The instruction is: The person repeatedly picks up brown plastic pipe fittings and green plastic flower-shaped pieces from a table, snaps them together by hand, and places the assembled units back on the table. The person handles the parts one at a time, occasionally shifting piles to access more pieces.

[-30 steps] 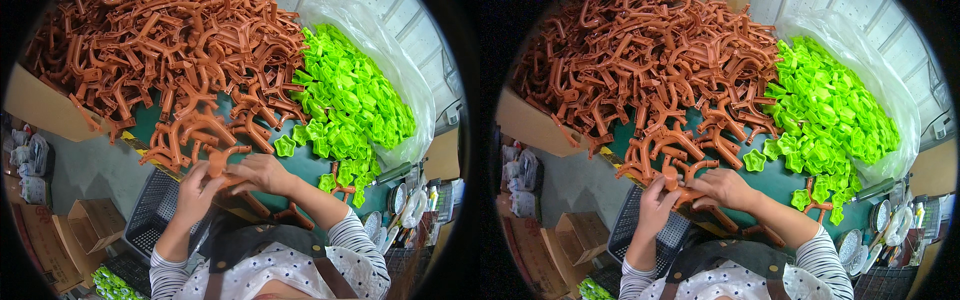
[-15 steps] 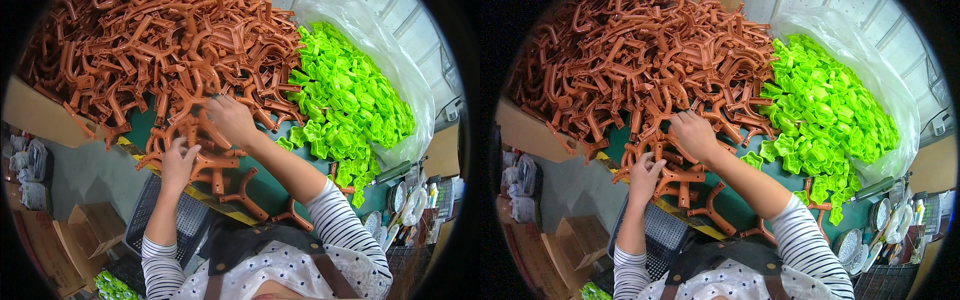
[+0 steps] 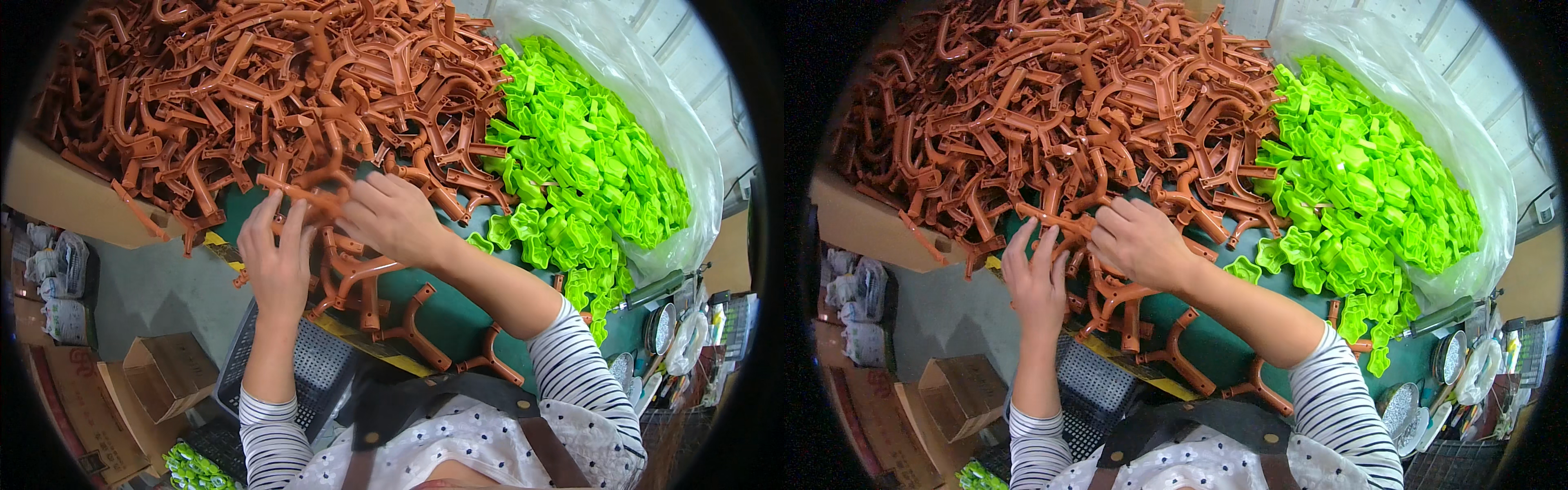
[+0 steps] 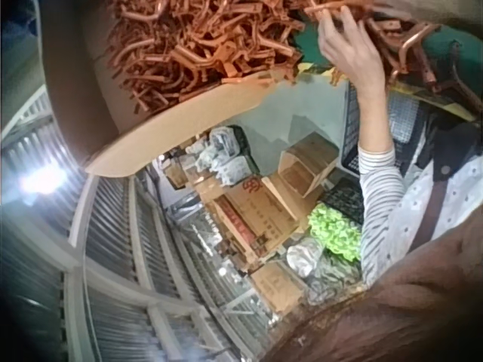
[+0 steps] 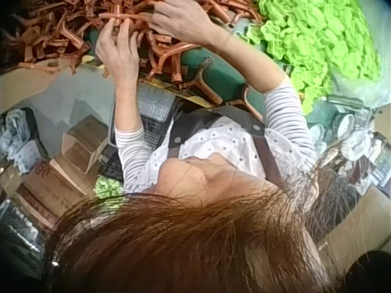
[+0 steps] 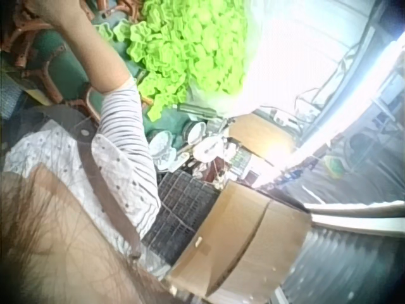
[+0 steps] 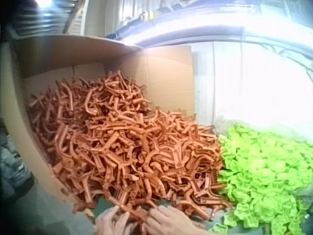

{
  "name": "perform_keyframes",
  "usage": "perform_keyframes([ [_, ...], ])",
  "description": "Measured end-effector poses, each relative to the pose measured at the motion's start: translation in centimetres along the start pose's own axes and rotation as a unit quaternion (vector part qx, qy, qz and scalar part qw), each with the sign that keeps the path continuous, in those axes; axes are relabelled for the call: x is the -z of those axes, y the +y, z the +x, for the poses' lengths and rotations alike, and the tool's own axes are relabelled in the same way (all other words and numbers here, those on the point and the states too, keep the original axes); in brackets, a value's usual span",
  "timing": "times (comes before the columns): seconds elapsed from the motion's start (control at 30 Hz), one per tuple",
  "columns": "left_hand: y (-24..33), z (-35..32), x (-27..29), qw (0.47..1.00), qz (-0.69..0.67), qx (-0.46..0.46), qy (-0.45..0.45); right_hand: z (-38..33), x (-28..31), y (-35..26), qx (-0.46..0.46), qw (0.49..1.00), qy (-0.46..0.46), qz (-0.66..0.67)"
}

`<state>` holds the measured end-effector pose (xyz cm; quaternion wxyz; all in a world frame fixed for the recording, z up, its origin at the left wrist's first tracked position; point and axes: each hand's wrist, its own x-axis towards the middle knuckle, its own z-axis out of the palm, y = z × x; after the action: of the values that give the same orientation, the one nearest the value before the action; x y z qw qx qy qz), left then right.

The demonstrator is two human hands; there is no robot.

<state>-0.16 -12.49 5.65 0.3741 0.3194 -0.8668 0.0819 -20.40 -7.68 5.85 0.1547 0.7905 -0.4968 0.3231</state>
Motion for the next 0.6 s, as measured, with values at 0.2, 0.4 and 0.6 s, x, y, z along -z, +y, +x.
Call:
perform_keyframes([
  [0.2,2.6,-2.2,0.3,0.762,-0.553,0.293,0.166,-1.0,2.2,-2.3,0.100,0.988,0.094,-0.071],
  [0.4,2.1,-3.6,1.5,0.847,-0.471,0.232,0.085,-0.6,1.6,-4.9,0.155,0.984,0.086,0.014],
  [0.6,0.4,-3.6,3.4,0.710,-0.620,0.313,0.113,-0.3,-0.6,2.5,-0.024,0.999,0.018,0.030],
])
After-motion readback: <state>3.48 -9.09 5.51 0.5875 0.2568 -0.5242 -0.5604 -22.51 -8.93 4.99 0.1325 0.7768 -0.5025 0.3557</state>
